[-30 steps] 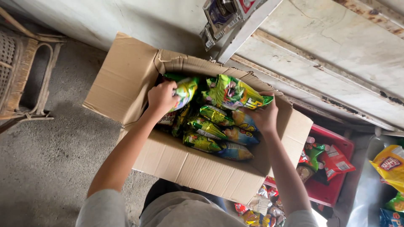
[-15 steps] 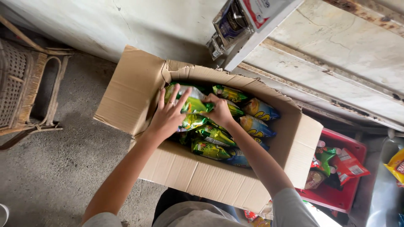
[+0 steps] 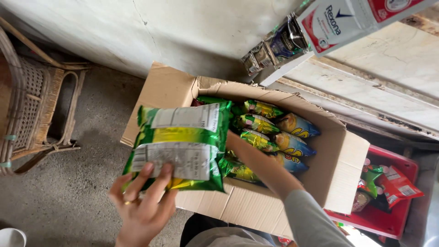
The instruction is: The person packs snack bags into a rigid box by hand, taking individual bags from a table and placing them into the box, then pressing down on the bags to fit more inside. The filled box is then placed onto a crate.
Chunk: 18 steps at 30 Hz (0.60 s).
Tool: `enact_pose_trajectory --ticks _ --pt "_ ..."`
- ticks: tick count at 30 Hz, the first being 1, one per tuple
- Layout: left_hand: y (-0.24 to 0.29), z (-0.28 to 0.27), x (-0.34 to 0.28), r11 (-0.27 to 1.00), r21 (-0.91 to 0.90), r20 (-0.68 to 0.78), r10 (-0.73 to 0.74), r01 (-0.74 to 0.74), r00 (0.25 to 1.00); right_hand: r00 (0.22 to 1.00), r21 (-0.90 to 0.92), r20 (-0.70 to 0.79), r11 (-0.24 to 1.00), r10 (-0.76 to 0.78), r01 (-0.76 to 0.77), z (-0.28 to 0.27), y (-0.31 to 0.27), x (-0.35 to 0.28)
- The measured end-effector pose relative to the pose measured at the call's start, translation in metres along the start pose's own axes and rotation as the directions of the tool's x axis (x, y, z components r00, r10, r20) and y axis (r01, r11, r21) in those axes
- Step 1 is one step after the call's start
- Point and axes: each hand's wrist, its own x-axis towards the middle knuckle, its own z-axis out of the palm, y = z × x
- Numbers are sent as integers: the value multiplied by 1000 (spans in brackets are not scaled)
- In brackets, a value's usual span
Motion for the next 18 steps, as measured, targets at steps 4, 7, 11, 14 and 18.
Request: enact_pose_trajectory --ticks 4,7,11,14,18 --pt "-19 1 -7 998 -44 -31 -39 37 999 999 -23 -17 999 -38 38 11 35 25" --pt "-20 8 -1 988 -138 19 -73 75 997 998 -38 -47 998 -53 51 15 58 17" --pt "-17 12 29 986 -163 29 -5 10 1000 991 -63 -81 993 -104 99 6 37 -22" --pt "-13 15 52 976 -216 48 37 -26 998 991 -298 -72 951 -112 86 -9 -61 -119" --pt "-8 51 80 927 -365 173 161 -89 972 871 -846 -487 283 -66 -452 -48 -172 -244"
